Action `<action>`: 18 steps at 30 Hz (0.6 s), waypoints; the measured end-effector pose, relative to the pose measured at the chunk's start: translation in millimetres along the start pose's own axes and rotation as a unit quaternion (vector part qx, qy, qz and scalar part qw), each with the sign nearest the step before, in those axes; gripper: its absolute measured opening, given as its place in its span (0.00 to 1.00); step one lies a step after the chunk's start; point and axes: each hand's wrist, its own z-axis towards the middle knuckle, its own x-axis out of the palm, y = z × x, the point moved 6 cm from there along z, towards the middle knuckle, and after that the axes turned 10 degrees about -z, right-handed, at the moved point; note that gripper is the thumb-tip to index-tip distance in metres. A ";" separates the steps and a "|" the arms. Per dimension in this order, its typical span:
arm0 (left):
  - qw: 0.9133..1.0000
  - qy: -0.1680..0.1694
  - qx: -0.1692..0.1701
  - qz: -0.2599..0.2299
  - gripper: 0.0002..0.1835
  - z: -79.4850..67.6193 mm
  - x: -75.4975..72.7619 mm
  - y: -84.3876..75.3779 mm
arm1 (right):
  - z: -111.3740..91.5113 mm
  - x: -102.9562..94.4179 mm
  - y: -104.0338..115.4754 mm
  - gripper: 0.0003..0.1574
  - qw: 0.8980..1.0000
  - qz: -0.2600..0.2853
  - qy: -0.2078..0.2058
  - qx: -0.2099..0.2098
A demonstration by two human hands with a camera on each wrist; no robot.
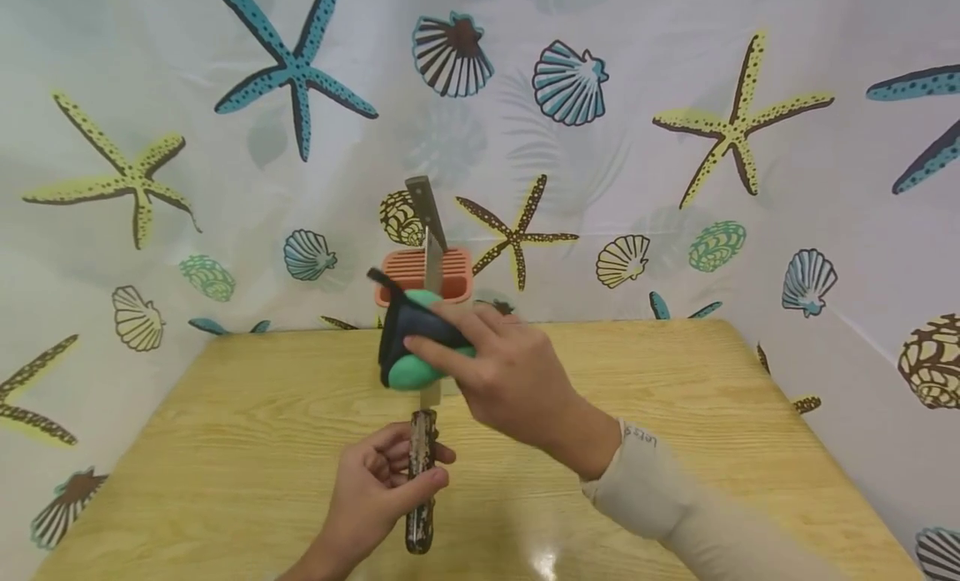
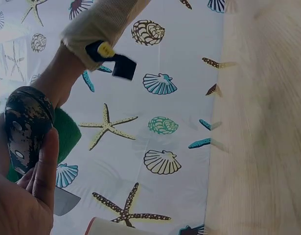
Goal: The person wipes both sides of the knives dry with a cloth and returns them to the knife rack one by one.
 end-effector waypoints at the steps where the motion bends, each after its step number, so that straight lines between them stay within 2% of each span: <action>1: 1.000 0.000 -0.014 -0.004 0.21 -1.1 1.8 1.9 | 4.5 1.7 -9.3 0.22 1.000 -0.007 0.002 0.013; 3: 0.999 0.004 -0.032 -0.006 0.21 -3.3 5.2 5.1 | 12.9 4.6 -27.6 0.25 0.999 -0.020 0.007 0.042; 6: 0.999 0.009 -0.038 -0.009 0.20 -5.2 9.7 6.9 | 23.1 8.1 -49.3 0.26 0.996 -0.034 0.015 0.077; 9: 0.999 0.013 -0.034 -0.008 0.19 -6.0 11.8 5.8 | 27.6 8.5 -56.9 0.27 0.995 -0.037 0.017 0.092; 13: 0.999 0.005 -0.032 -0.008 0.20 -4.0 9.1 1.7 | 23.9 5.1 -41.1 0.28 0.997 -0.018 0.001 0.074; 18: 1.000 -0.003 0.009 -0.029 0.22 2.8 0.1 -5.8 | 11.5 4.4 -6.3 0.24 0.999 0.042 0.004 0.008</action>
